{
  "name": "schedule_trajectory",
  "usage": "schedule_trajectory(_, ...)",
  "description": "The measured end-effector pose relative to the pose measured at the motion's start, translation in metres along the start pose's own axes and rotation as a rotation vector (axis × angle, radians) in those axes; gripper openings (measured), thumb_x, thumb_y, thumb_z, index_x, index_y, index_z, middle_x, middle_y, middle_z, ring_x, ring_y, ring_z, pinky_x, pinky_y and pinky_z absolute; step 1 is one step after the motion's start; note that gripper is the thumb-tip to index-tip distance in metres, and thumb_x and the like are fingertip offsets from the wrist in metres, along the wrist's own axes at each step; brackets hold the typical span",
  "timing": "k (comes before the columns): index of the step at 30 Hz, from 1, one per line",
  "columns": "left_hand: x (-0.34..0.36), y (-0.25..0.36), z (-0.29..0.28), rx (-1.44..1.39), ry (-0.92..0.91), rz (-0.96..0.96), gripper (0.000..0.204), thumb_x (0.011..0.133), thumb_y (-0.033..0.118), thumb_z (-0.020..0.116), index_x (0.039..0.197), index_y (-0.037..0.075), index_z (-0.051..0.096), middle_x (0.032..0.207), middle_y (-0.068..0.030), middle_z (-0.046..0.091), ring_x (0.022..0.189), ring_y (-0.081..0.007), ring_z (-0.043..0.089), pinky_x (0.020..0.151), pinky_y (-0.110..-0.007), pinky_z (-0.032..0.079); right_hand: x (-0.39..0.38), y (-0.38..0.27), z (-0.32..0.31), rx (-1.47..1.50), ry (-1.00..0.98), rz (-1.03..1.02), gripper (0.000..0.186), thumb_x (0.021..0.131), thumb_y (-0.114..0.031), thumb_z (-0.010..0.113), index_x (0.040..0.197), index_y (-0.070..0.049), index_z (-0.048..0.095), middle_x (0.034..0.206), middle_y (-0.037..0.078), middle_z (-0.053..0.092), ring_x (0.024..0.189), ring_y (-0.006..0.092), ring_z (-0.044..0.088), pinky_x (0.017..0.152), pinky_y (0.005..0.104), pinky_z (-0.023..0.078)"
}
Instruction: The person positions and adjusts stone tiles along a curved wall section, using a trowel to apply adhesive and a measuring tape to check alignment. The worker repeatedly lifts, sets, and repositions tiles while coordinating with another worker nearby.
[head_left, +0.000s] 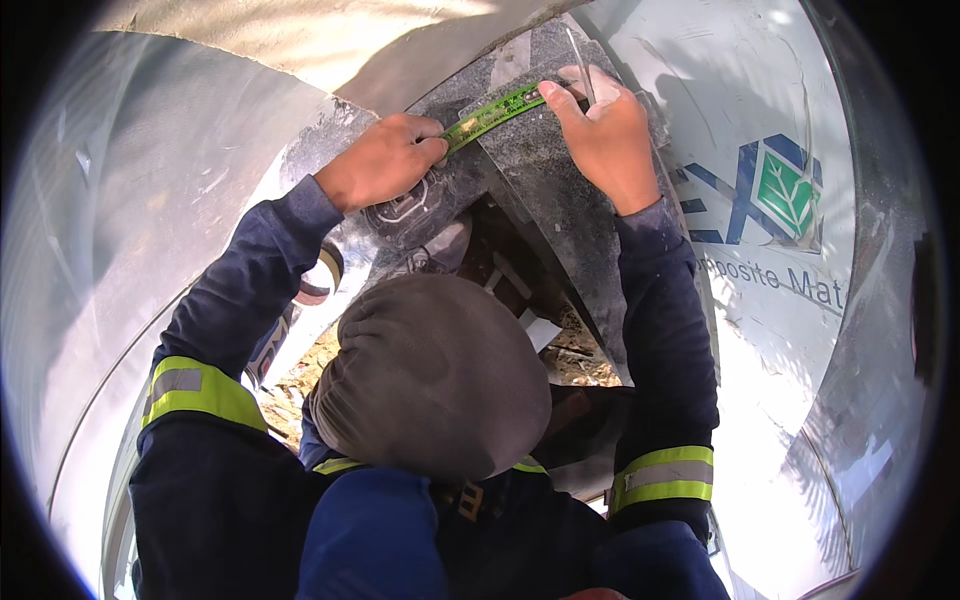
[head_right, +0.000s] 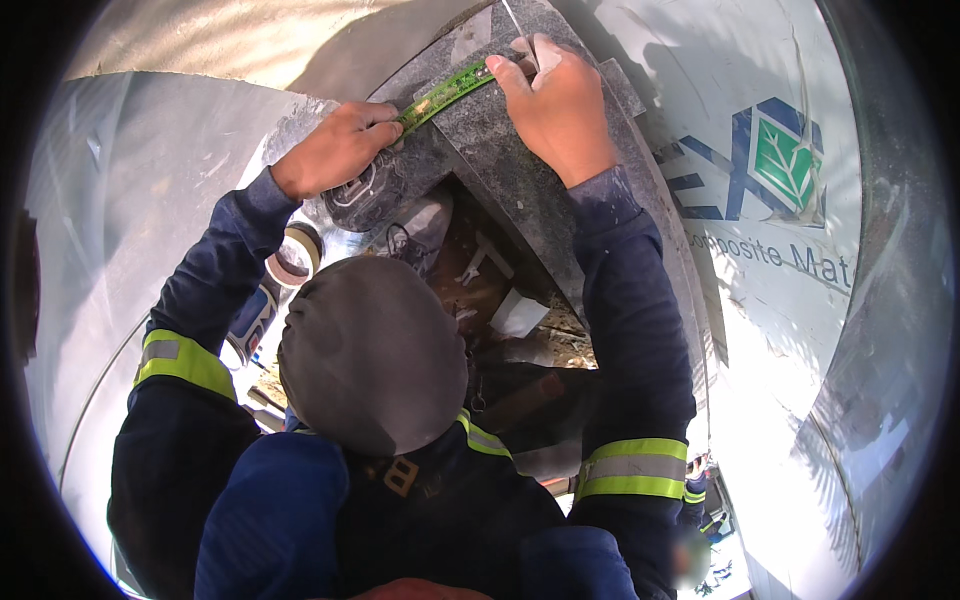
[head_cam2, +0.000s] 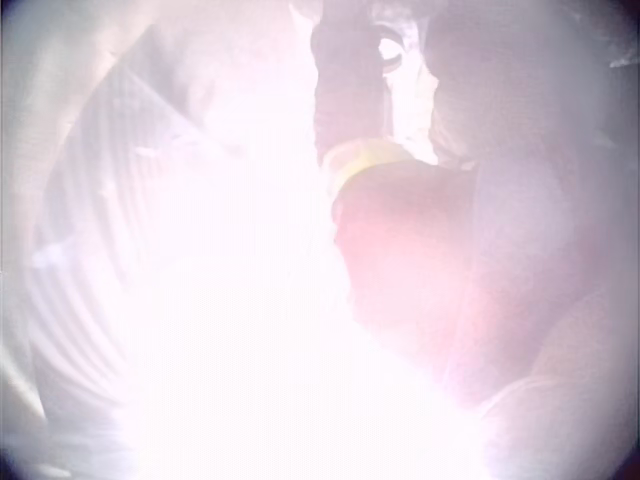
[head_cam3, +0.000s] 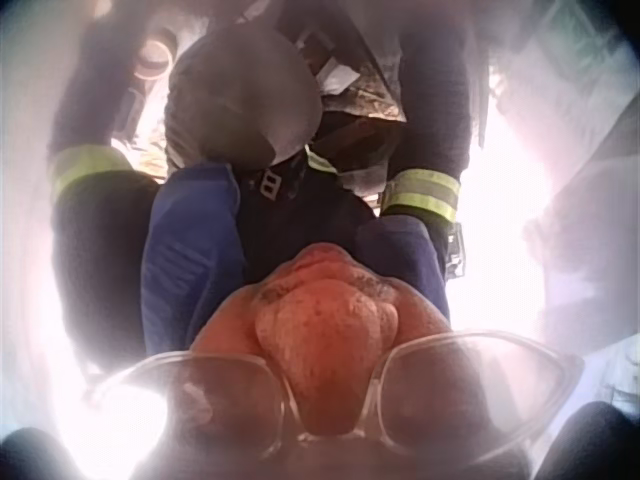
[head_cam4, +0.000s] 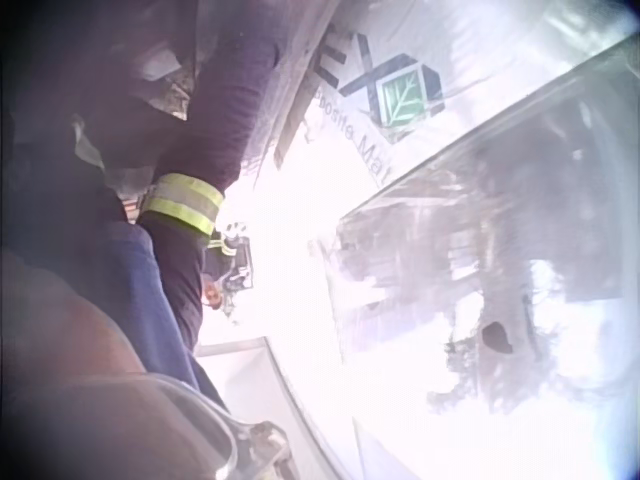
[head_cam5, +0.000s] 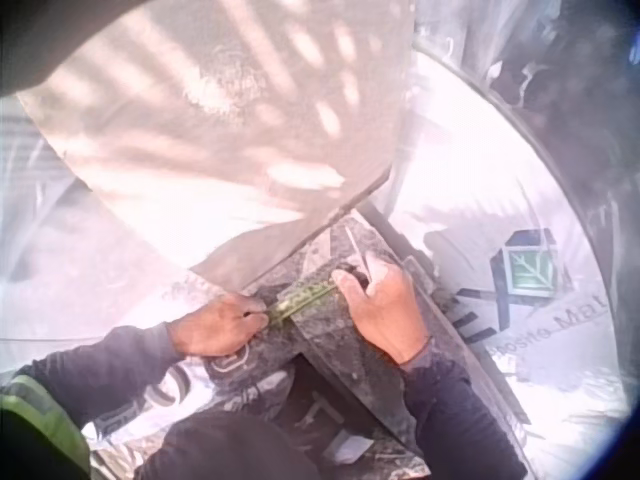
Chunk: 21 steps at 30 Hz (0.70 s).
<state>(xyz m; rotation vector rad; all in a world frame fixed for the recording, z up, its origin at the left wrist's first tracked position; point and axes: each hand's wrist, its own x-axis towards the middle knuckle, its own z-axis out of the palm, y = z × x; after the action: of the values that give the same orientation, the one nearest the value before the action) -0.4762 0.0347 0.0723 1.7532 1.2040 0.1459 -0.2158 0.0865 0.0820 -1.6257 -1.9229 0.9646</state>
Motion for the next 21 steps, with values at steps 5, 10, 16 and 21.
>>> schedule_trajectory(5,0.006,-0.014,0.018,-0.403,0.092,-0.132,0.028,0.104,0.020,0.053,0.102,-0.006,0.064,0.092,-0.0126,0.071,0.084,-0.0196,0.062,0.086,-0.035,0.048,0.017,0.003,0.010,0.070,-0.091,0.002,0.023,0.089,-0.022,0.073,0.086,0.000,0.066,0.066,0.011,0.062,0.061,0.0238,0.058,0.064,0.0383,0.049)
schedule_trajectory(10,0.013,-0.016,0.016,-0.545,-0.028,-0.222,0.024,0.103,0.020,0.055,0.104,-0.001,0.068,0.097,-0.0072,0.074,0.093,-0.0147,0.062,0.094,-0.032,0.045,0.017,0.003,0.010,0.047,-0.126,0.027,0.022,0.089,-0.020,0.073,0.088,0.000,0.066,0.066,0.010,0.062,0.062,0.0229,0.059,0.065,0.0377,0.049)
schedule_trajectory(16,0.013,-0.017,0.017,-0.566,-0.023,-0.190,0.026,0.103,0.019,0.057,0.111,-0.002,0.069,0.102,-0.0083,0.075,0.099,-0.0162,0.064,0.096,-0.032,0.047,0.017,0.001,0.010,0.086,-0.146,0.007,0.020,0.091,-0.019,0.072,0.090,0.000,0.066,0.066,0.009,0.061,0.062,0.0193,0.057,0.065,0.0355,0.048)
schedule_trajectory(21,0.010,-0.026,0.017,-0.847,-0.089,-0.289,0.032,0.102,0.020,0.058,0.121,-0.004,0.065,0.110,-0.0129,0.074,0.091,-0.0202,0.070,0.084,-0.034,0.058,0.020,0.004,0.011,0.083,-0.180,-0.004,0.017,0.092,-0.017,0.070,0.091,-0.001,0.066,0.066,0.009,0.060,0.060,0.0172,0.054,0.063,0.0347,0.046)
